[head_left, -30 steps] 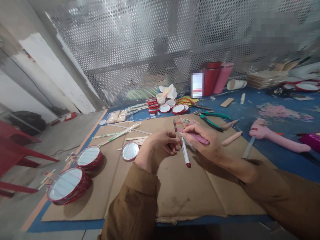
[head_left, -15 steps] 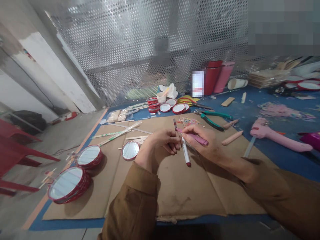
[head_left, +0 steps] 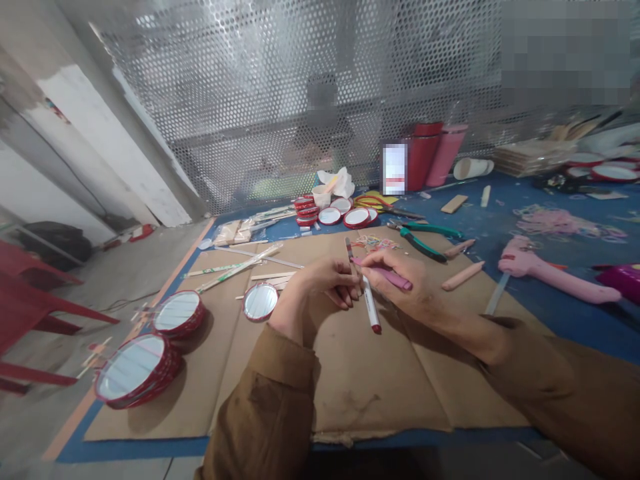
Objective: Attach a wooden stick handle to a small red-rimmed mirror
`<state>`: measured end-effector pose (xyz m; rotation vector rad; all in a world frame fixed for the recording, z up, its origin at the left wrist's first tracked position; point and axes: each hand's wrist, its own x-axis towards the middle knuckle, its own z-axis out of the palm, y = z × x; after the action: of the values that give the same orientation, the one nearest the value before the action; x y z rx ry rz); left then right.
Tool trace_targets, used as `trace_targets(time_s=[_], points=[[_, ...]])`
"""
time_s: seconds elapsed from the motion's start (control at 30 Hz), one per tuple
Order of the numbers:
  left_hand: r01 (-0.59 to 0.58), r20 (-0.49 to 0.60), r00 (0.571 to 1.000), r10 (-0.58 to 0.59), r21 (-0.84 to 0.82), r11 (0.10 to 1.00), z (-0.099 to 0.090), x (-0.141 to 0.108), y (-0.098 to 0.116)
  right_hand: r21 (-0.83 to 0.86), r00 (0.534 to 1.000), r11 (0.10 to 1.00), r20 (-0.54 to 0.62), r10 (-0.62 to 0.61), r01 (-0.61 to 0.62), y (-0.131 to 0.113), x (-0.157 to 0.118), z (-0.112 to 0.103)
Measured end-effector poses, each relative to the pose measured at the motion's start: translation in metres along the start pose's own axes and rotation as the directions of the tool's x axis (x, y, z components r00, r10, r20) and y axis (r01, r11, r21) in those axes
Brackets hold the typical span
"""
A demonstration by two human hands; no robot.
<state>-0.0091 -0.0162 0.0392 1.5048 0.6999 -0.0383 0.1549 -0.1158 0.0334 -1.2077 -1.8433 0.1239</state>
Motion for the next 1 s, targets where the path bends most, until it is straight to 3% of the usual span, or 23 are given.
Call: trace_targets(time_s=[0.33,1.0], points=[[-0.019,-0.003,1.0,0.019,-0.012,1.0,-0.0014,-0.0014,-0.0017,0.014,0.999,1.0,-0.038,-0.003,0.004,-0.0033,0.0009,-0.001],[-0.034,0.023,0.999,0.035,-0.01,0.999,-0.0028,0.0021,-0.0037,-0.018,1.0,1.0,0.005,-0.002,0.002,-0.0038,0.0008,-0.0013]])
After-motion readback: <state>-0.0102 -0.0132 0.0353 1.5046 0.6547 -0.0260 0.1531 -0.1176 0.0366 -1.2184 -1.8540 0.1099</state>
